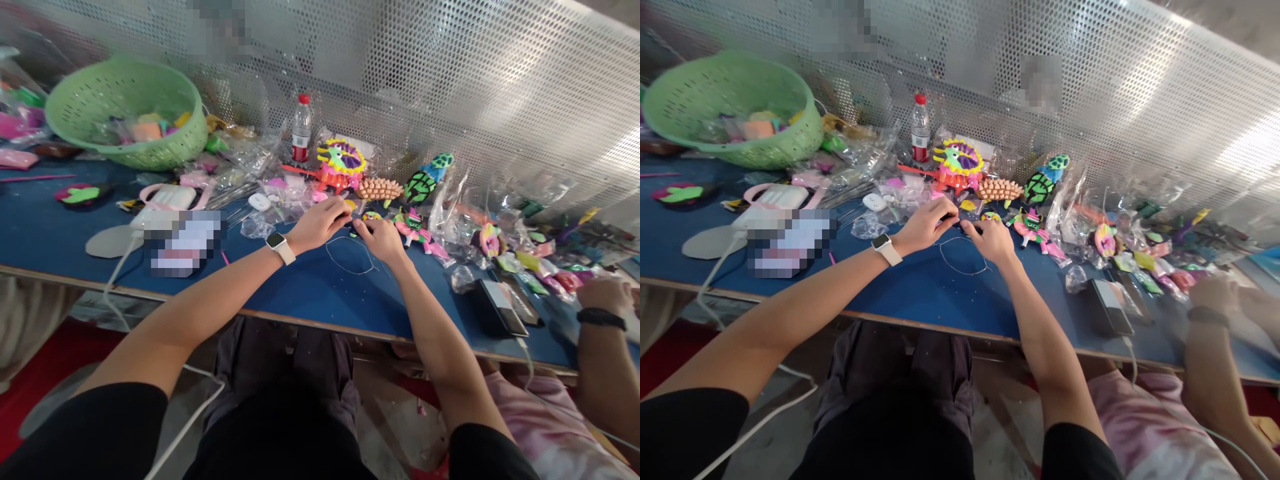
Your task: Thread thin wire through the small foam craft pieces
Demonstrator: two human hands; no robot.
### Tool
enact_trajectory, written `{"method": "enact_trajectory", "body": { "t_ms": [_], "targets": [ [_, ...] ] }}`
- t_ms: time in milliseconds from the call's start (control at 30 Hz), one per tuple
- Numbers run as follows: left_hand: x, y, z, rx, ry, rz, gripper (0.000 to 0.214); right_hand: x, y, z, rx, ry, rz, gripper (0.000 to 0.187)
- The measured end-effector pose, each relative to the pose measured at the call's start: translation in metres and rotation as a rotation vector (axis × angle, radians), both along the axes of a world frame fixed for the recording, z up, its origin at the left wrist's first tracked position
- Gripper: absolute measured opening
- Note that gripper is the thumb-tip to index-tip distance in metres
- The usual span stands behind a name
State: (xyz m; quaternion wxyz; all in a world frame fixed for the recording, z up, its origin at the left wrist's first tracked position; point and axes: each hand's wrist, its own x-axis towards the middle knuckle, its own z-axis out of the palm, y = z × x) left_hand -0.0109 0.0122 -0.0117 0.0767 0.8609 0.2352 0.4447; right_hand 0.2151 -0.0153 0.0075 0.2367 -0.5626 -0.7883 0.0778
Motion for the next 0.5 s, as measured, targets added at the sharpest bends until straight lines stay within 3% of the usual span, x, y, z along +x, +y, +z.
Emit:
{"method": "enact_trajectory", "body": {
  "t_ms": [200, 500],
  "targets": [
    [0.0034, 0.0009, -0.0055, 0.000, 0.072, 0.039, 0.017, 0.0060, 0.0031, -0.0053, 0.001, -0.038, 0.001, 0.072],
    [0.0054, -0.0008, -0.0008, -0.015, -0.062, 0.110, 0.022, -0.0013, -0.0004, -0.0022, 0.033, -0.031, -0.051, 0.079]
  ]
}}
